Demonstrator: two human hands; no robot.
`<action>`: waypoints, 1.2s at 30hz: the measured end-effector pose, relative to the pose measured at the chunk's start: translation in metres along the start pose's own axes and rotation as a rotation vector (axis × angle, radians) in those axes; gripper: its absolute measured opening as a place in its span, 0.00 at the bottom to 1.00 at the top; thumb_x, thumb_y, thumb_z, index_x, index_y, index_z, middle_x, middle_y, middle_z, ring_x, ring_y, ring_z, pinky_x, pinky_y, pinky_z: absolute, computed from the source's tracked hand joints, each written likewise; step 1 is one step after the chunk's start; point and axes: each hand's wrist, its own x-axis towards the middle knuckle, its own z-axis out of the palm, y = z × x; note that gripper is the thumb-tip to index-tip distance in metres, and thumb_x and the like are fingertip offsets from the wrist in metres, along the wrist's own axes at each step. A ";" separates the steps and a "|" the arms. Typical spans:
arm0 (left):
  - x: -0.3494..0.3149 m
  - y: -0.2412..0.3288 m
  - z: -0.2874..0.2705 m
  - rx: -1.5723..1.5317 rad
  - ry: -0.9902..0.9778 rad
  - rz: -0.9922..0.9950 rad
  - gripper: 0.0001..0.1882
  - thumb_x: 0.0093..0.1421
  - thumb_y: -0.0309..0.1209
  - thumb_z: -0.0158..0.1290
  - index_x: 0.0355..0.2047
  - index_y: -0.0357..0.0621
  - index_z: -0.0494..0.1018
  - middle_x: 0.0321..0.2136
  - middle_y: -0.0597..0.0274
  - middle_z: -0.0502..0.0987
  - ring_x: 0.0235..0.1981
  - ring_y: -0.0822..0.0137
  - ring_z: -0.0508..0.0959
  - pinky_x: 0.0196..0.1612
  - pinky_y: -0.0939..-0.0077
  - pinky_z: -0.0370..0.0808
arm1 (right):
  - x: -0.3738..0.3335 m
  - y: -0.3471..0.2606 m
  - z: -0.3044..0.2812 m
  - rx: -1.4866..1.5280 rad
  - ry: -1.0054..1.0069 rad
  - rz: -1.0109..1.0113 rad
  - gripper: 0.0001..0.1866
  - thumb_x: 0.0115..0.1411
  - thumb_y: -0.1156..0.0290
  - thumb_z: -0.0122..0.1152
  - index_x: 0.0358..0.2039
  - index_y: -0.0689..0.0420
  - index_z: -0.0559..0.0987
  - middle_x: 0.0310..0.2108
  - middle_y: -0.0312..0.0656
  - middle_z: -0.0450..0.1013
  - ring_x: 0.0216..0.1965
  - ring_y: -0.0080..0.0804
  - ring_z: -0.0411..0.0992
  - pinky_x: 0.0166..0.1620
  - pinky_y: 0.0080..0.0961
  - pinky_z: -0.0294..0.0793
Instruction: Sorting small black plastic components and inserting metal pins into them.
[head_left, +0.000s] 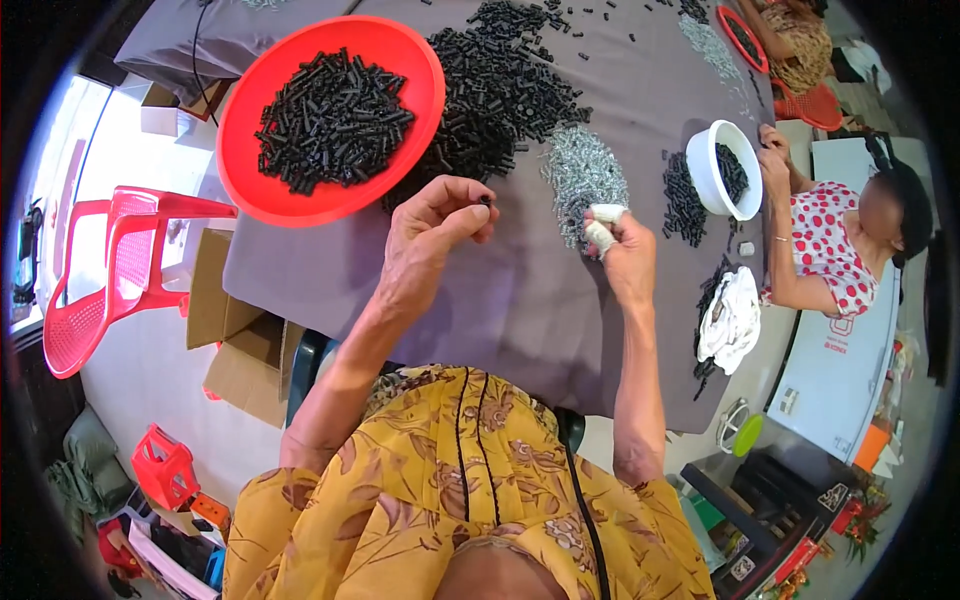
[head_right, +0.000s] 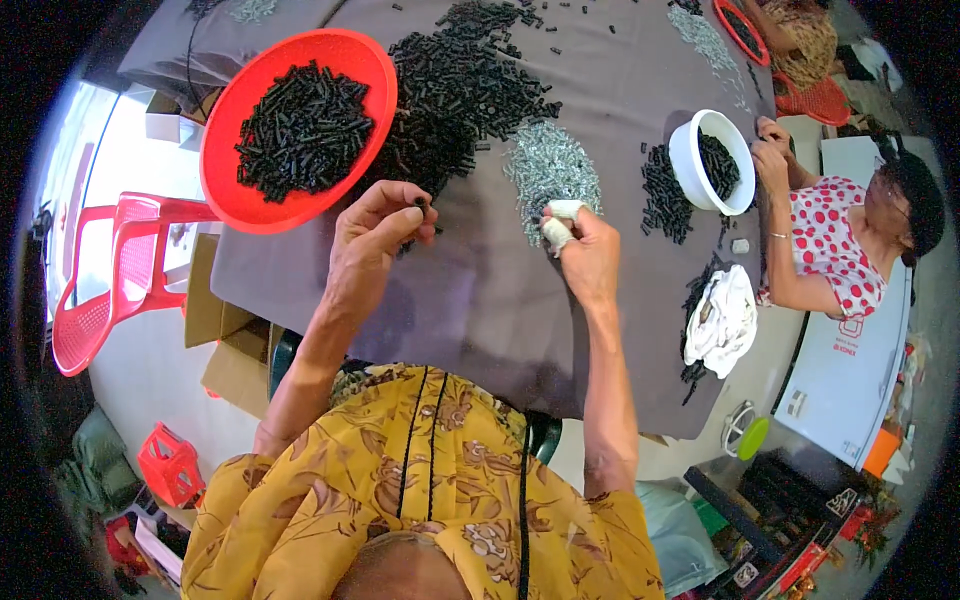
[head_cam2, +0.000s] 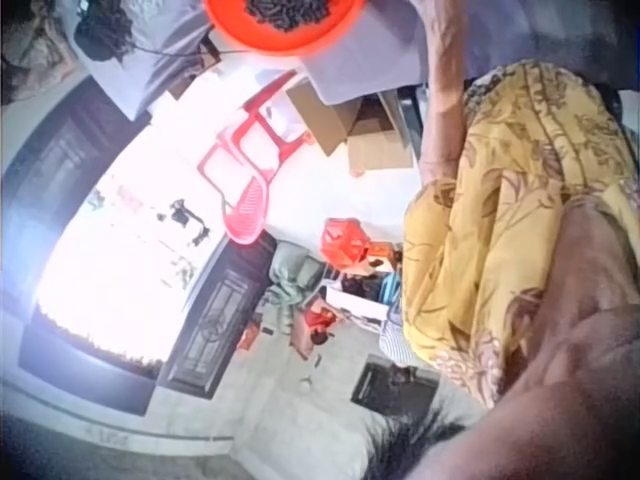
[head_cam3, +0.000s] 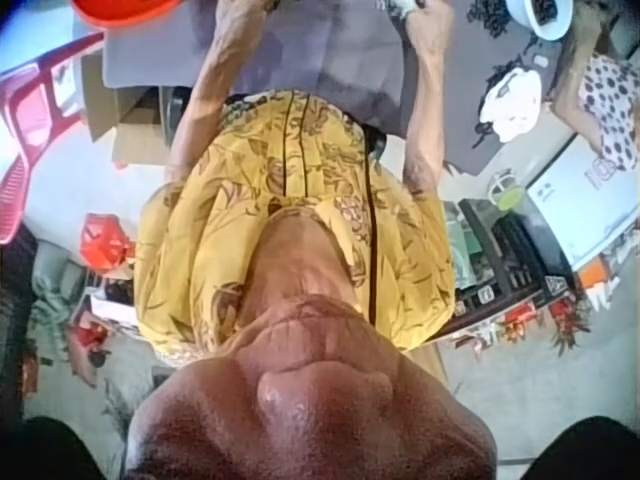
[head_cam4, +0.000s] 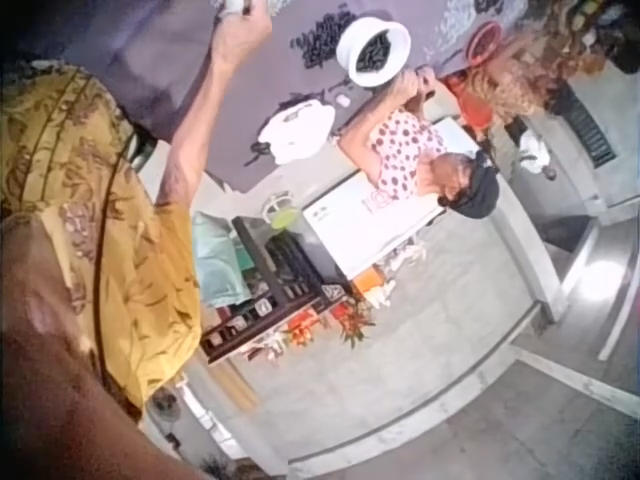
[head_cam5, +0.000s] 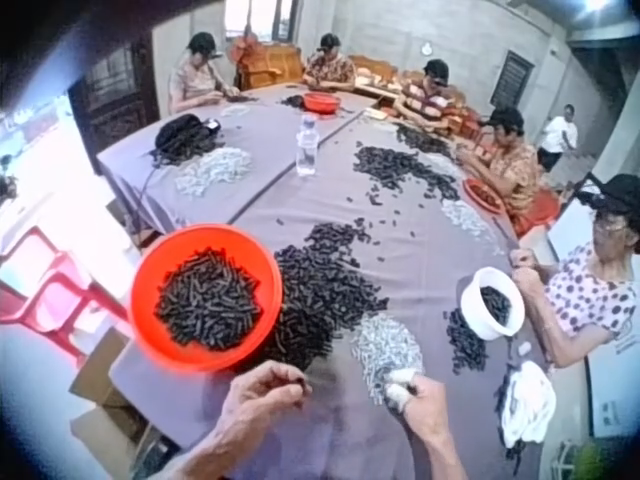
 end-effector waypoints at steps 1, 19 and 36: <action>0.001 -0.001 0.001 0.005 -0.004 -0.019 0.07 0.57 0.23 0.50 0.37 0.38 0.72 0.31 0.62 0.76 0.30 0.74 0.73 0.37 0.81 0.71 | 0.000 0.004 0.003 -0.078 0.016 -0.067 0.08 0.53 0.78 0.61 0.35 0.60 0.79 0.22 0.35 0.75 0.21 0.17 0.68 0.26 0.18 0.66; 0.006 -0.009 0.004 0.057 -0.078 -0.057 0.10 0.57 0.26 0.54 0.39 0.37 0.74 0.32 0.62 0.77 0.31 0.75 0.75 0.39 0.81 0.72 | 0.043 -0.008 0.031 -1.029 -0.193 -0.776 0.06 0.42 0.79 0.56 0.24 0.58 0.71 0.26 0.47 0.72 0.28 0.45 0.74 0.31 0.39 0.72; 0.022 -0.024 0.019 0.098 -0.157 -0.071 0.10 0.57 0.26 0.55 0.40 0.37 0.74 0.31 0.66 0.76 0.31 0.77 0.73 0.38 0.82 0.71 | 0.015 -0.054 0.007 0.039 -0.291 -0.086 0.07 0.51 0.79 0.61 0.32 0.61 0.79 0.24 0.33 0.75 0.24 0.16 0.69 0.24 0.18 0.68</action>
